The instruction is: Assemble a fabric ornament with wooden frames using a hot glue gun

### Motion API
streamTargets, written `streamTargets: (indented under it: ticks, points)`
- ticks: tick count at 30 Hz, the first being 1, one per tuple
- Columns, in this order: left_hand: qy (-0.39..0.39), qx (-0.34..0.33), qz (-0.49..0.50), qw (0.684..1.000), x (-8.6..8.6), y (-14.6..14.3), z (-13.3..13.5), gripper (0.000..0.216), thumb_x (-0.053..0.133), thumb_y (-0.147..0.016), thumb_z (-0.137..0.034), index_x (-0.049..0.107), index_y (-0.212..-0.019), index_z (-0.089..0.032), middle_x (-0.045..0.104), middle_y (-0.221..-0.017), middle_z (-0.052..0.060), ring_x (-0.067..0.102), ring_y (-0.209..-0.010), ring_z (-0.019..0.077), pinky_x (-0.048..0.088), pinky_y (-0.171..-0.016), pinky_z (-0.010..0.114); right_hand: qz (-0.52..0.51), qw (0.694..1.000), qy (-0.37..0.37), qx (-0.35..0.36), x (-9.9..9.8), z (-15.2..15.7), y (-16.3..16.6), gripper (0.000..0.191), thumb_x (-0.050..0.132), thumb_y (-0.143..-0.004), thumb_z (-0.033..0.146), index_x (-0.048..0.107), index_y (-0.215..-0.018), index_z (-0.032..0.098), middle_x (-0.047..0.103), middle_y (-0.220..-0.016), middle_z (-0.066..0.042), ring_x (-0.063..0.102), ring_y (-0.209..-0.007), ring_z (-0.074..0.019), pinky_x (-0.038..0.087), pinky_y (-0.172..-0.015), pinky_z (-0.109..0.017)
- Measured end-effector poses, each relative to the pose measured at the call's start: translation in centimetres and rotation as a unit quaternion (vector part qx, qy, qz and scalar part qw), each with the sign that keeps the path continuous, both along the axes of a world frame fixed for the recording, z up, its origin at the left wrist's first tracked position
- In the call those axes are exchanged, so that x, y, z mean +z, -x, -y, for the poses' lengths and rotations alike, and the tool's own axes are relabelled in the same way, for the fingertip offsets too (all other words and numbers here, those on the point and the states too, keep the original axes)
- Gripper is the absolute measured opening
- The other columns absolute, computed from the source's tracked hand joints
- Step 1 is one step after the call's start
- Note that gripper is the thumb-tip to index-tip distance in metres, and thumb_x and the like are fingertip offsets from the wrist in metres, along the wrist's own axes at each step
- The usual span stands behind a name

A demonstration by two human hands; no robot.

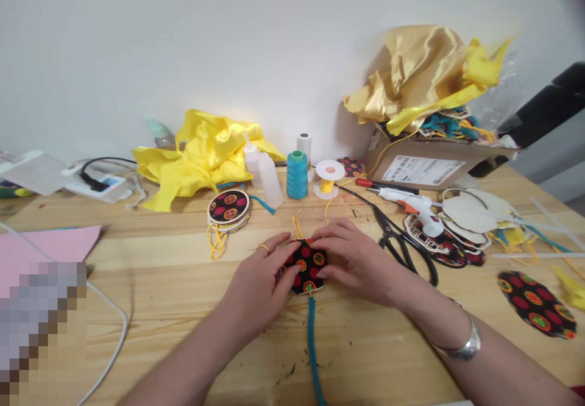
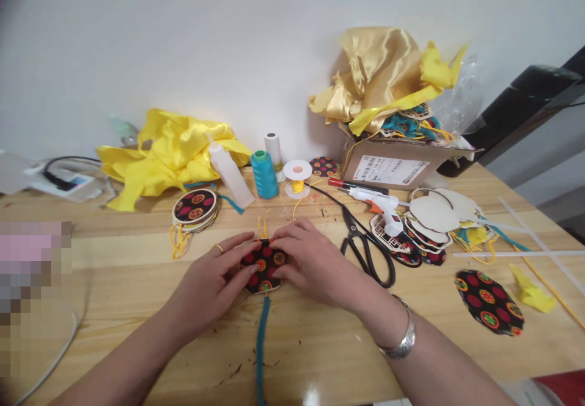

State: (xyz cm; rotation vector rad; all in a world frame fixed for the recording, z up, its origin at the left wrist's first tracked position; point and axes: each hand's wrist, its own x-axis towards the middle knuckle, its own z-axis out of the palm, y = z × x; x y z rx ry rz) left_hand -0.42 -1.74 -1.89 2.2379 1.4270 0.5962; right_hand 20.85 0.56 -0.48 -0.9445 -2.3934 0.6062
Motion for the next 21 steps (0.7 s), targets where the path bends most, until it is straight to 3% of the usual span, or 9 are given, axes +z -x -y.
streamTargets:
  ticks: [4,8,15,21]
  points:
    - [-0.040,0.049,-0.004,0.998,0.00,0.23,-0.21,0.034,0.053,-0.086,-0.032,0.063,-0.116,-0.018,0.063,-0.122,0.010,0.059,-0.108,0.0242,0.045,-0.095,0.041,-0.021,1.000,-0.016,-0.013,-0.14,-0.09,-0.12,0.027,0.064,-0.082,0.021,0.063,-0.109,0.018,0.064,-0.108,-0.008,0.052,-0.101,-0.0217,0.043,-0.091,-0.040]
    - [-0.086,0.027,0.006,0.996,0.32,0.38,-0.35,0.026,0.063,-0.080,-0.032,0.067,-0.104,-0.024,0.068,-0.115,0.003,0.057,-0.098,0.0234,0.045,-0.090,0.043,-0.032,0.999,-0.023,0.018,-0.12,-0.21,-0.15,0.024,0.065,-0.081,0.020,0.064,-0.105,0.018,0.066,-0.110,-0.007,0.054,-0.098,-0.0200,0.038,-0.094,-0.041]
    - [-0.039,-0.029,-0.003,0.999,0.71,0.17,-0.22,0.009,0.067,-0.078,-0.028,0.068,-0.087,-0.028,0.068,-0.116,-0.006,0.045,-0.089,0.0223,0.043,-0.084,0.042,-0.014,0.999,-0.007,0.031,-0.18,-0.14,-0.13,0.009,0.065,-0.081,0.017,0.067,-0.089,0.020,0.065,-0.114,-0.003,0.047,-0.100,-0.0192,0.038,-0.091,-0.036]
    - [-0.012,-0.020,-0.014,1.000,0.27,0.37,-0.34,0.009,0.065,-0.079,-0.026,0.068,-0.088,-0.027,0.068,-0.117,-0.006,0.042,-0.094,0.0244,0.044,-0.084,0.042,-0.010,1.000,0.009,0.026,-0.41,-0.10,-0.08,0.005,0.064,-0.081,0.018,0.067,-0.085,0.020,0.065,-0.113,-0.003,0.045,-0.100,-0.0200,0.038,-0.091,-0.036]
